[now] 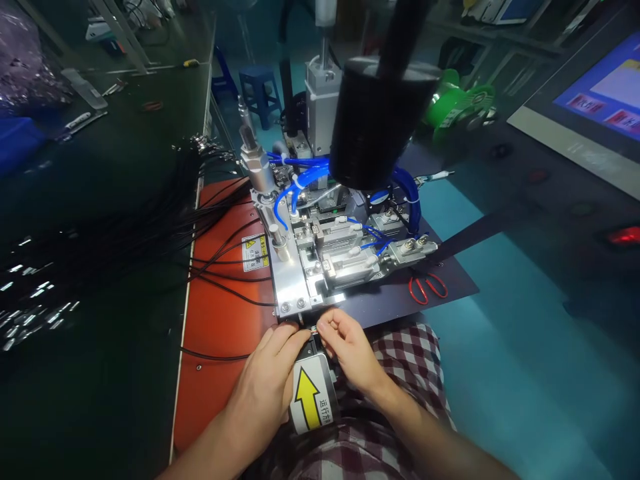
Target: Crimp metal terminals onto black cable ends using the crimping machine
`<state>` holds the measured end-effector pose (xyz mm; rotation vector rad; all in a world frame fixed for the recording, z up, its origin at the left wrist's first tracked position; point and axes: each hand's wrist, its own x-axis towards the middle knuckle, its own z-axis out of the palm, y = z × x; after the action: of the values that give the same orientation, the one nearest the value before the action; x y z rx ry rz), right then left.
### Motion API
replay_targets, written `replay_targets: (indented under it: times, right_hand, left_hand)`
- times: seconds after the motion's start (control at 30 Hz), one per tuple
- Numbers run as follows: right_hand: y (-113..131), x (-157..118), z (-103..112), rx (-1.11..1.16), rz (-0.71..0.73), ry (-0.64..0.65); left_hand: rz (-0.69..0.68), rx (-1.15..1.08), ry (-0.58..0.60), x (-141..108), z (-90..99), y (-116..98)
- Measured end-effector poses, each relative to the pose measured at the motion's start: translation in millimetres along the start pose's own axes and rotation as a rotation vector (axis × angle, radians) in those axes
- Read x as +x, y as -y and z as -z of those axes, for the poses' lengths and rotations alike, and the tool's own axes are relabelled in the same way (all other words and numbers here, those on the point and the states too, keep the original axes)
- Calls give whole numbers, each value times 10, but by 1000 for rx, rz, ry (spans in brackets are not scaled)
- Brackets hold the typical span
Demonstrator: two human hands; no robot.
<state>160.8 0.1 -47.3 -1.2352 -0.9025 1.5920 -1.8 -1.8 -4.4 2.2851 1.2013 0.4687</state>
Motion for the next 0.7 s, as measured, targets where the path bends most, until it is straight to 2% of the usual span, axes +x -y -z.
replay_targets:
  times: [0.17, 0.33, 0.5, 0.6, 0.7]
  right_hand:
    - [-22, -18, -10, -9, 2, -32]
    - [-35, 20, -2, 162, -96, 26]
    - [-11, 29, 6, 176, -129, 40]
    - [1, 14, 13, 162, -112, 46]
    - [-4, 4, 19, 145, -90, 50]
  left_hand:
    - [5, 8, 0, -5, -19, 10]
    - [14, 122, 25, 13, -66, -34]
    - [7, 150, -5, 30, -61, -87]
    - [60, 141, -76, -104, -35, -31]
    - [118, 262, -155, -392, -11, 95]
